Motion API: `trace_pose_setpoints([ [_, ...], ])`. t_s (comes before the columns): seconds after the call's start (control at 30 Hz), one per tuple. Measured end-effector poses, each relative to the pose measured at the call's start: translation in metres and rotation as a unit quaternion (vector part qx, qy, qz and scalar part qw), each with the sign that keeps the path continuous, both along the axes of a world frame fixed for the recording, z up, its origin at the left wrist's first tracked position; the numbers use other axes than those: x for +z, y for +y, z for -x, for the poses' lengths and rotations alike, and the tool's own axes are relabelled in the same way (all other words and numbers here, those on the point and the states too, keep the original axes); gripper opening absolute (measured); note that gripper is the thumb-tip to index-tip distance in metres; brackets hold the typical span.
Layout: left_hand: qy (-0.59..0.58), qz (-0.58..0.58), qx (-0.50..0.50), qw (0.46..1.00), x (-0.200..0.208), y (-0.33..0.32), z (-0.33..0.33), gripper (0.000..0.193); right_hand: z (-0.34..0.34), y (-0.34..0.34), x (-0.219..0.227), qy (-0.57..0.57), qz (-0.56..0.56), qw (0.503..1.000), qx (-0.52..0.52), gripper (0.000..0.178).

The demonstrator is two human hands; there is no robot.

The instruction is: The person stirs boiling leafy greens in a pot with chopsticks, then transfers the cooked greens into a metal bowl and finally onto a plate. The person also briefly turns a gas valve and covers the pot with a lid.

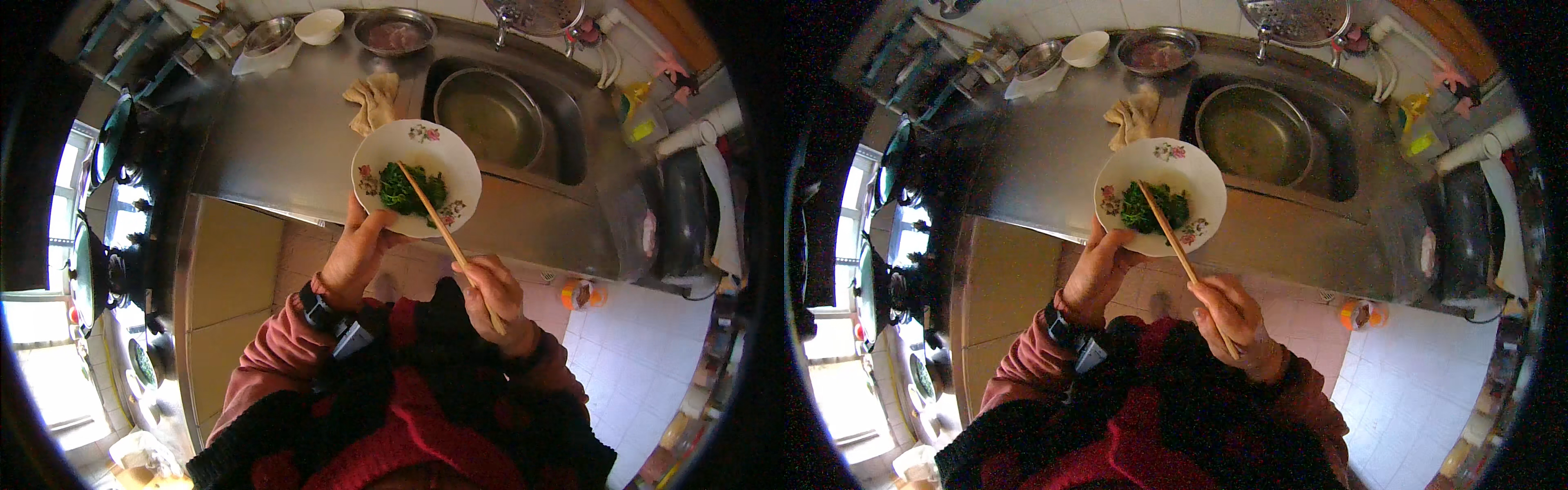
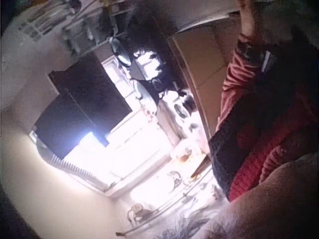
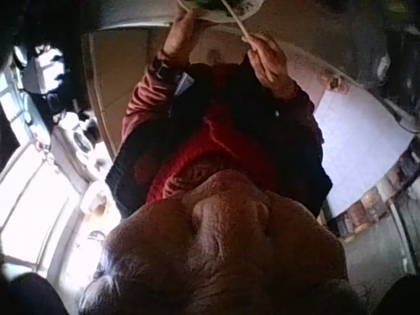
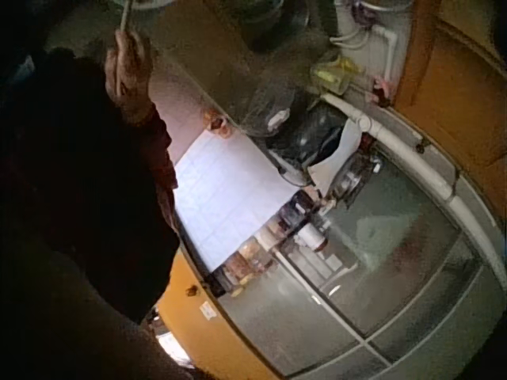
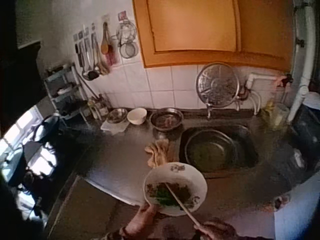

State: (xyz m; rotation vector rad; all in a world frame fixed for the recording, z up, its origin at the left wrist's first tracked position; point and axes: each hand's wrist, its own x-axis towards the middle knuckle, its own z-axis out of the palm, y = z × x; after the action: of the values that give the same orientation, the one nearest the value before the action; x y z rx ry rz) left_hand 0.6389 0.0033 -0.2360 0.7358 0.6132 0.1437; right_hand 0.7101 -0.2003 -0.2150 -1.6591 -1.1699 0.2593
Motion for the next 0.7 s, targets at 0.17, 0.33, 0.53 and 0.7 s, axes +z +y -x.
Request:
trace_pose_setpoints([
  [0.17,-0.003,-0.021,0.015,1.0,0.018,-0.011,-0.037,0.054,-0.052,-0.013,0.014,-0.065,-0.048,0.997,0.005,0.031],
  [0.33,0.025,-0.029,0.016,0.999,0.017,-0.018,-0.079,0.051,-0.096,-0.026,0.014,0.004,0.029,1.0,-0.002,0.035],
  [0.53,0.049,-0.005,0.027,0.998,0.016,-0.024,-0.108,0.047,-0.122,-0.017,0.006,-0.003,-0.025,0.998,0.06,0.033],
  [0.7,0.032,-0.014,0.025,0.999,0.036,-0.032,-0.117,0.048,-0.138,-0.02,0.018,-0.068,-0.054,0.995,0.051,0.038],
])
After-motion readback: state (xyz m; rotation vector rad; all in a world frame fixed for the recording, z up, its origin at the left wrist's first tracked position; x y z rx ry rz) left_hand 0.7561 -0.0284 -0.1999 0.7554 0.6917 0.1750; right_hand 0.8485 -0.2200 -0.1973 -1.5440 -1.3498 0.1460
